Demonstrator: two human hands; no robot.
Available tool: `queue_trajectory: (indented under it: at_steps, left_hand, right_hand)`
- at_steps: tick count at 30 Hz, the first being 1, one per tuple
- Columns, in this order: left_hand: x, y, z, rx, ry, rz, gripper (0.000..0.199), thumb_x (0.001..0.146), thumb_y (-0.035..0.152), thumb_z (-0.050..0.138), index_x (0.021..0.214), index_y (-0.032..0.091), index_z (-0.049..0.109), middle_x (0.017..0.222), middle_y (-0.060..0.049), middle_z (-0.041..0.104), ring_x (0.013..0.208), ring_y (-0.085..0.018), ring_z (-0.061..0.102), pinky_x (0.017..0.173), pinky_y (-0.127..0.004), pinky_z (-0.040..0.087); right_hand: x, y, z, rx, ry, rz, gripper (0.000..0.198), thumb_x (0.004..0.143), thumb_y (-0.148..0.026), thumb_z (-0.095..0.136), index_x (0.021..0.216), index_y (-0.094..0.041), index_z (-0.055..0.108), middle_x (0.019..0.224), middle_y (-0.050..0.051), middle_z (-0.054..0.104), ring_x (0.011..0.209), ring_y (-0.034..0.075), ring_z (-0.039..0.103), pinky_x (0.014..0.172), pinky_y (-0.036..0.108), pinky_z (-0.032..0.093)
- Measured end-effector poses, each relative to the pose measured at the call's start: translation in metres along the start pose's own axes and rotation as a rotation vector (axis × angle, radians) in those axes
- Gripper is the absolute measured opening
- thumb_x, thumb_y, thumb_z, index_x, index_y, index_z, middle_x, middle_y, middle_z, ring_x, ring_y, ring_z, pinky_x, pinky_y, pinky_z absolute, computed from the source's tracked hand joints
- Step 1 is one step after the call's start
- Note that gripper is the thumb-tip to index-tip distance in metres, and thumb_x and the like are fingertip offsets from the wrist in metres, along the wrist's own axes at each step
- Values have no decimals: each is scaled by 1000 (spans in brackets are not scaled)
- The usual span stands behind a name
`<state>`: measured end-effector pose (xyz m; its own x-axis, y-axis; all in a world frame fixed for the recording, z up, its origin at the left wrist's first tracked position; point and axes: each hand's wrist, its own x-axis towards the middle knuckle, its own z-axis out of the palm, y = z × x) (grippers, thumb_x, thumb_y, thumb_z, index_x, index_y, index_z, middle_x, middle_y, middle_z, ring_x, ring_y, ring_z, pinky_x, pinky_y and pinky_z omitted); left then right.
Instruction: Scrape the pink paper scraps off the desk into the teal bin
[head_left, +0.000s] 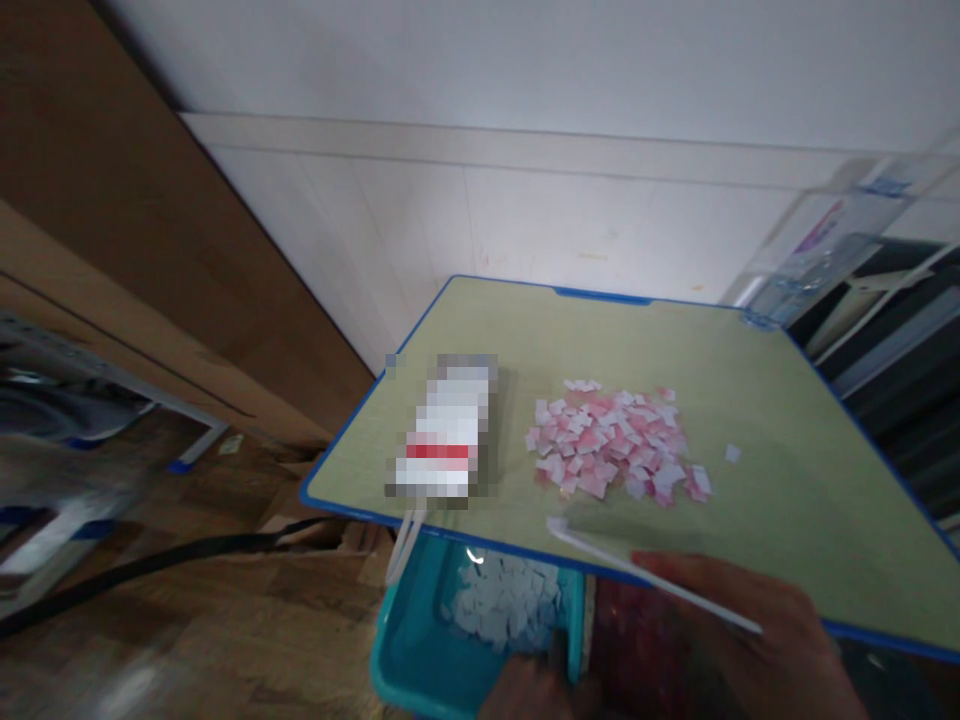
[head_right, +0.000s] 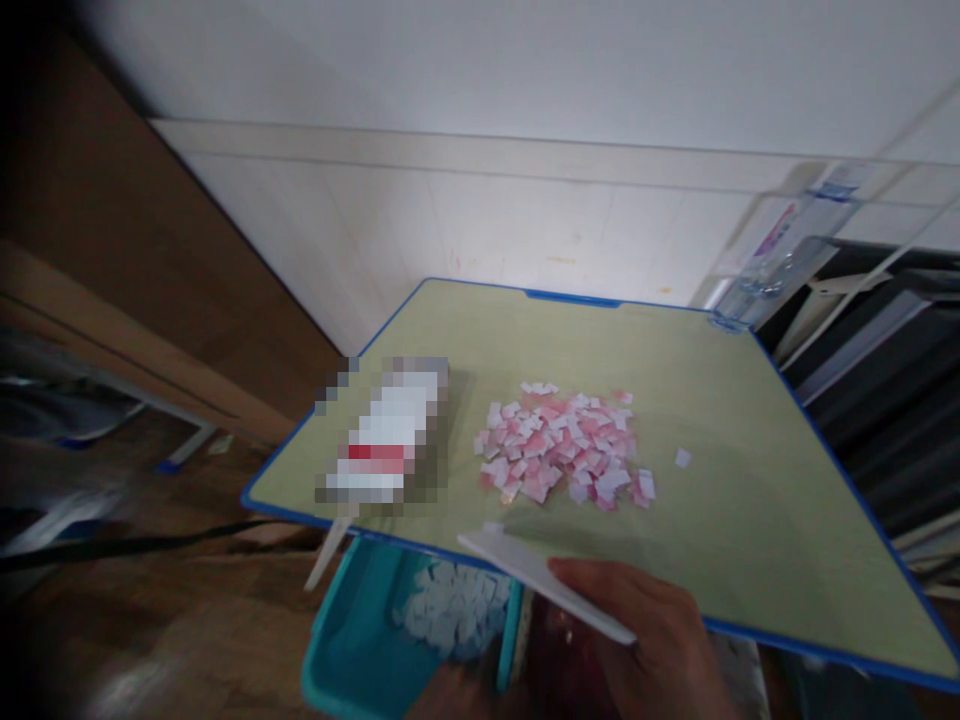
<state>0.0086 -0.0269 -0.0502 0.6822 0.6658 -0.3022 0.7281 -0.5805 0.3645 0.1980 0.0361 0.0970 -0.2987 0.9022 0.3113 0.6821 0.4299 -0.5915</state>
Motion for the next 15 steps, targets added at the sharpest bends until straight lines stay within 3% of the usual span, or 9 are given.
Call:
queue_trajectory:
  at_steps: [4,9,15]
  left_hand:
    - [0,1,-6,29,1,3,12,86,23,58,97,22,60,89,-11,65,62,-25,63,47,-27,47]
    - [0,1,-10,17,-37,5,18,85,26,60,103,23,58,88,-10,66,62,-25,64,48,-28,49]
    - [0,1,-12,52,-39,35,15,87,22,56,102,22,56,90,-12,66,59,-24,62,46,-27,47]
  right_hand:
    - [10,-12,6,13,-76,-54,37,73,-6,45,93,-23,72,91,0,75,79,13,71,73,18,54]
    - [15,-18,8,-25,-30,17,35,77,-9,44,92,-25,72,88,-1,76,77,14,71,73,21,56]
    - [20,-19,13,-74,-64,-78,38,73,-4,43,92,-21,71,90,1,75,80,14,71,74,23,55]
